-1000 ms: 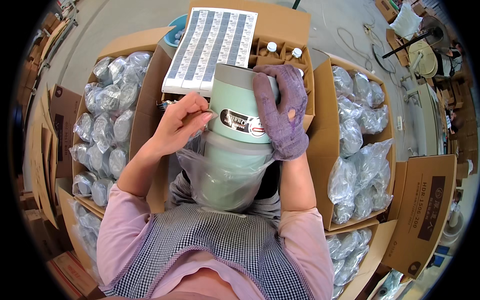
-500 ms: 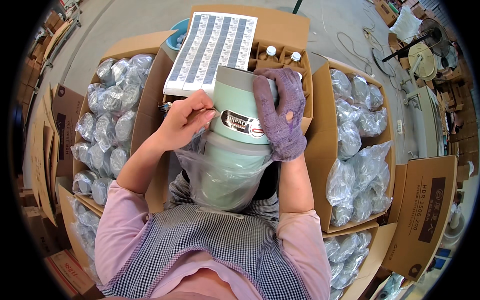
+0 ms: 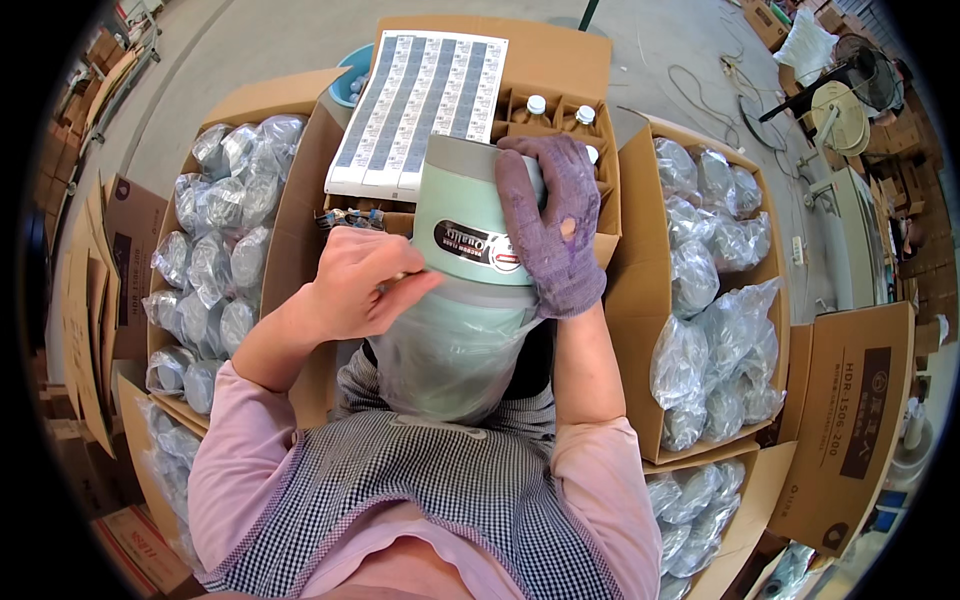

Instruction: The person assembles cylindrical containers by inserting inner liners into outer shells and securing lids. They handle plastic-wrapped containers, remove protective film, and place assembled units into cardboard boxes.

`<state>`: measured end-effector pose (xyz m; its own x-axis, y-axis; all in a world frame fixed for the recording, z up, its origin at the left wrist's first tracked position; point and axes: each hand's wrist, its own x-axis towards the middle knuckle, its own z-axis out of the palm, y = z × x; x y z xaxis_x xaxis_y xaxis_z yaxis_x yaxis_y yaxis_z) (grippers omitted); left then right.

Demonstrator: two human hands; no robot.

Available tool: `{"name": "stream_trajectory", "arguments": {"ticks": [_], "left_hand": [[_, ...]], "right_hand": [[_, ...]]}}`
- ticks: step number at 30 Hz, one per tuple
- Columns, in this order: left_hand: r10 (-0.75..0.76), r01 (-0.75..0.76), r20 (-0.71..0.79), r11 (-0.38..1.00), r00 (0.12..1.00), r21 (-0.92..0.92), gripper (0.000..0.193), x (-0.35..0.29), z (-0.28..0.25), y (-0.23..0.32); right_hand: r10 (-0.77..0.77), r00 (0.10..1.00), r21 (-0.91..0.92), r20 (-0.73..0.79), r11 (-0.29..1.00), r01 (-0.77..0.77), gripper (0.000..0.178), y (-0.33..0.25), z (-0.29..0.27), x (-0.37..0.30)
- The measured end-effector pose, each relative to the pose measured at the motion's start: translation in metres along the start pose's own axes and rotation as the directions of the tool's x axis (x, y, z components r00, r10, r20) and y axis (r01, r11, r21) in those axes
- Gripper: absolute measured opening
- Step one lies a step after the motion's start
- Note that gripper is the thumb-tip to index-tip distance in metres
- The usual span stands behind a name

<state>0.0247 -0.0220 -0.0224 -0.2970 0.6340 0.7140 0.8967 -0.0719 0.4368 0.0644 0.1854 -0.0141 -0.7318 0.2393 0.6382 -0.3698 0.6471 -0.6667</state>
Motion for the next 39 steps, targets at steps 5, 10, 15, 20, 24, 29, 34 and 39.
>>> {"name": "stream_trajectory", "arguments": {"ticks": [5, 10, 15, 20, 24, 29, 34, 39], "left_hand": [[-0.114, 0.106, -0.103, 0.991, 0.988, -0.079, 0.017, -0.004, -0.011, -0.013], [-0.649, 0.628, 0.045, 0.714, 0.76, -0.309, 0.03, -0.002, -0.007, -0.004], [-0.623, 0.61, -0.039, 0.775, 0.781, -0.167, 0.031, 0.0, 0.013, 0.004], [-0.569, 0.553, -0.154, 0.822, 0.808, -0.138, 0.02, -0.001, 0.027, 0.011], [-0.602, 0.597, -0.182, 0.798, 0.778, -0.089, 0.014, 0.003, 0.029, 0.019], [-0.673, 0.653, -0.197, 0.739, 0.713, -0.162, 0.012, 0.008, 0.032, 0.022], [-0.36, 0.393, -0.26, 0.915, 0.896, 0.086, 0.018, 0.001, 0.037, 0.016], [-0.09, 0.085, -0.225, 0.996, 0.97, -0.031, 0.035, -0.004, 0.045, 0.034]], "right_hand": [[-0.05, 0.992, 0.027, 0.113, 0.999, 0.047, 0.018, 0.005, -0.013, 0.003], [0.047, 0.987, -0.021, 0.15, 0.999, -0.045, 0.023, -0.004, -0.014, 0.003], [0.025, 0.995, 0.003, 0.094, 1.0, -0.025, 0.023, 0.0, -0.011, 0.001], [0.054, 0.995, 0.0, 0.082, 0.999, -0.054, 0.024, -0.003, -0.01, 0.001], [0.031, 0.997, -0.036, 0.067, 0.999, -0.029, 0.024, -0.002, -0.009, 0.001], [0.052, 0.998, -0.028, 0.046, 0.998, -0.05, 0.023, -0.003, -0.006, 0.001], [0.053, 0.998, -0.028, 0.035, 0.998, -0.052, 0.024, -0.004, -0.008, -0.001], [0.058, 0.997, 0.01, 0.06, 0.998, -0.059, 0.023, -0.004, -0.008, -0.001]]}}
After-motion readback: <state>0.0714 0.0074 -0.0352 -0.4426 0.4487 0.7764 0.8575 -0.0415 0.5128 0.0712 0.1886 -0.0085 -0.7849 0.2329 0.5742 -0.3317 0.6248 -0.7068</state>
